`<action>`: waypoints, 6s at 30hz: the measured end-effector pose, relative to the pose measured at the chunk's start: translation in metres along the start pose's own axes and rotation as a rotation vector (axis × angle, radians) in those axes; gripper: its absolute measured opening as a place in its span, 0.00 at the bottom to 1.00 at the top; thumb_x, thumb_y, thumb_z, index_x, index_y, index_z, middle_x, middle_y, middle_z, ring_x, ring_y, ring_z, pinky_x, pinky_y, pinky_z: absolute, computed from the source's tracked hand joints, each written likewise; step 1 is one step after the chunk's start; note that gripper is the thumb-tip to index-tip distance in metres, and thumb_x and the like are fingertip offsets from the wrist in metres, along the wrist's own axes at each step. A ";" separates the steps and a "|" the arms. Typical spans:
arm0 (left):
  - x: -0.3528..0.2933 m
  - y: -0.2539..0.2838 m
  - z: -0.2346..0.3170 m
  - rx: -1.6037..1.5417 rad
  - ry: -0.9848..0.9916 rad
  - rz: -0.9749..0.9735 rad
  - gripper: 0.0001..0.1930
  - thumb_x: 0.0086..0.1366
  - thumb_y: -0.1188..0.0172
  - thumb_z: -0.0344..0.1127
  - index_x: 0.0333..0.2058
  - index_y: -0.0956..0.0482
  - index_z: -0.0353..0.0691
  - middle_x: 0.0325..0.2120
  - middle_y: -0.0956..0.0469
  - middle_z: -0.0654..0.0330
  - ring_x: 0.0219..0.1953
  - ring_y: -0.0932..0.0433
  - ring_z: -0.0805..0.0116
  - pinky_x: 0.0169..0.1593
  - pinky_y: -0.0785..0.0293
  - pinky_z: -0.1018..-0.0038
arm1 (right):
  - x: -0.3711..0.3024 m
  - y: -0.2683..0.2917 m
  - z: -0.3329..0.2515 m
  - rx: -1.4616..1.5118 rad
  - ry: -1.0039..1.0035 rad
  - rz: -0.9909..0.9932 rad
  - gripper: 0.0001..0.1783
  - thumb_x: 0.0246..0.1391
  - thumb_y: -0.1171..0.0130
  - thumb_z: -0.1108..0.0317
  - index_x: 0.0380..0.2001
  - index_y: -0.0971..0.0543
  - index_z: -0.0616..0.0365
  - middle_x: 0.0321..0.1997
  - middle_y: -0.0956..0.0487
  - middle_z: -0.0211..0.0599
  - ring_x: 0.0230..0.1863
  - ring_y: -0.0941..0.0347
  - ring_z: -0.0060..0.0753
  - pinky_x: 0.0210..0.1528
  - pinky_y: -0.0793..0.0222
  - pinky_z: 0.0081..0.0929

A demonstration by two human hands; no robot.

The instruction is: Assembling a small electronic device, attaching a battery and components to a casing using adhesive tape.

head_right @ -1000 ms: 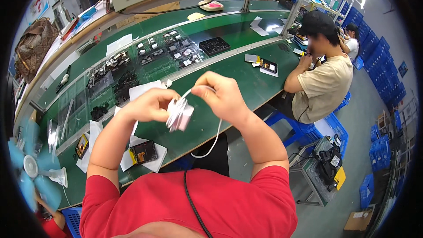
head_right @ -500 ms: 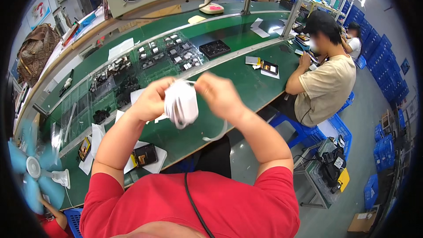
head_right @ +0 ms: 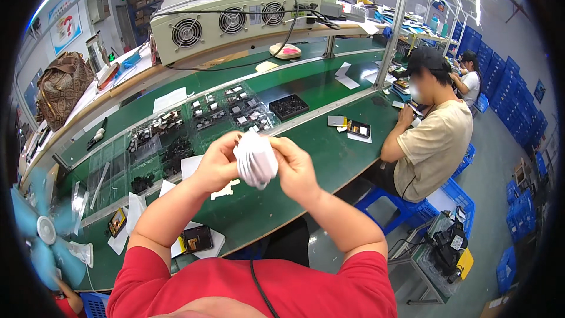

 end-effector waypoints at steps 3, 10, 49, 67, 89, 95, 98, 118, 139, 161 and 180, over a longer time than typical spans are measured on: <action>0.011 0.001 0.005 0.062 -0.187 0.249 0.16 0.65 0.37 0.26 0.51 0.26 0.38 0.46 0.22 0.65 0.49 0.22 0.73 0.54 0.25 0.71 | -0.003 -0.011 0.016 0.548 -0.150 0.065 0.25 0.75 0.57 0.62 0.68 0.35 0.66 0.62 0.25 0.39 0.60 0.27 0.32 0.63 0.31 0.31; 0.015 -0.015 0.039 0.982 -0.296 0.317 0.25 0.66 0.38 0.29 0.61 0.31 0.35 0.53 0.29 0.53 0.54 0.26 0.64 0.59 0.29 0.67 | 0.033 -0.005 0.001 0.405 0.029 0.082 0.27 0.68 0.41 0.64 0.63 0.31 0.68 0.58 0.23 0.37 0.58 0.27 0.27 0.62 0.31 0.28; -0.349 0.091 0.043 0.575 0.061 0.975 0.06 0.69 0.43 0.26 0.39 0.18 0.30 0.38 0.21 0.55 0.37 0.22 0.70 0.43 0.26 0.75 | 0.459 0.143 -0.030 -1.197 0.009 0.312 0.40 0.46 0.43 0.62 0.67 0.29 0.55 0.66 0.25 0.51 0.65 0.28 0.43 0.68 0.37 0.31; -0.416 0.029 0.010 1.141 0.248 0.927 0.15 0.57 0.30 0.28 0.44 0.18 0.35 0.48 0.19 0.51 0.50 0.21 0.53 0.56 0.27 0.64 | -0.095 -0.193 0.100 -0.456 0.077 -0.459 0.11 0.44 0.25 0.66 0.30 0.17 0.56 0.42 0.17 0.38 0.46 0.21 0.42 0.49 0.27 0.36; -0.346 0.075 -0.040 1.273 0.532 0.464 0.48 0.46 0.22 0.46 0.67 0.33 0.48 0.70 0.39 0.57 0.74 0.47 0.45 0.73 0.54 0.43 | -0.088 -0.189 0.126 -0.378 -0.224 -0.603 0.33 0.46 0.25 0.68 0.58 0.22 0.55 0.56 0.21 0.39 0.53 0.24 0.34 0.55 0.29 0.30; -0.334 0.073 -0.056 1.309 0.526 0.466 0.38 0.55 0.28 0.41 0.66 0.31 0.49 0.69 0.36 0.61 0.73 0.46 0.48 0.72 0.54 0.42 | -0.013 -0.213 0.169 -0.621 -0.173 -0.636 0.09 0.57 0.35 0.69 0.41 0.14 0.57 0.40 0.16 0.36 0.40 0.20 0.32 0.46 0.25 0.28; -0.331 0.075 -0.056 1.353 0.545 0.471 0.37 0.57 0.29 0.38 0.66 0.31 0.50 0.68 0.35 0.62 0.73 0.45 0.49 0.72 0.54 0.41 | -0.004 -0.235 0.183 -0.707 -0.162 -0.713 0.11 0.56 0.34 0.67 0.41 0.14 0.56 0.41 0.16 0.37 0.41 0.19 0.34 0.45 0.25 0.28; -0.340 0.097 -0.047 1.422 0.627 0.555 0.32 0.61 0.34 0.31 0.64 0.29 0.55 0.69 0.35 0.63 0.73 0.44 0.52 0.73 0.56 0.44 | 0.016 -0.160 0.255 -1.041 -0.027 -0.316 0.41 0.48 0.26 0.52 0.64 0.26 0.54 0.66 0.28 0.50 0.68 0.33 0.51 0.70 0.39 0.41; -0.409 0.100 0.007 1.495 0.499 1.007 0.33 0.56 0.28 0.33 0.61 0.27 0.37 0.62 0.28 0.48 0.66 0.34 0.45 0.69 0.41 0.56 | 0.021 -0.175 0.211 -0.665 0.094 -0.175 0.09 0.53 0.29 0.61 0.31 0.14 0.55 0.38 0.17 0.33 0.44 0.21 0.38 0.49 0.26 0.33; -0.404 0.056 0.004 1.018 0.222 1.056 0.12 0.74 0.46 0.37 0.49 0.35 0.37 0.37 0.16 0.56 0.40 0.17 0.63 0.73 0.58 0.45 | -0.064 -0.312 0.044 0.004 0.293 -0.761 0.25 0.45 0.26 0.75 0.50 0.18 0.57 0.48 0.21 0.40 0.46 0.21 0.39 0.47 0.23 0.30; -0.350 0.050 -0.001 0.892 0.213 0.964 0.26 0.66 0.37 0.30 0.60 0.33 0.32 0.48 0.22 0.47 0.48 0.22 0.49 0.52 0.27 0.62 | -0.067 -0.288 0.039 0.052 0.317 -0.593 0.21 0.44 0.30 0.77 0.46 0.16 0.63 0.49 0.21 0.45 0.47 0.22 0.41 0.47 0.24 0.30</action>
Point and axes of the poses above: each hand's wrist, its own x-axis towards the middle knuckle, its own y-axis out of the back of the hand, z = x × y, the point moved 6 cm from there along x, towards the middle knuckle
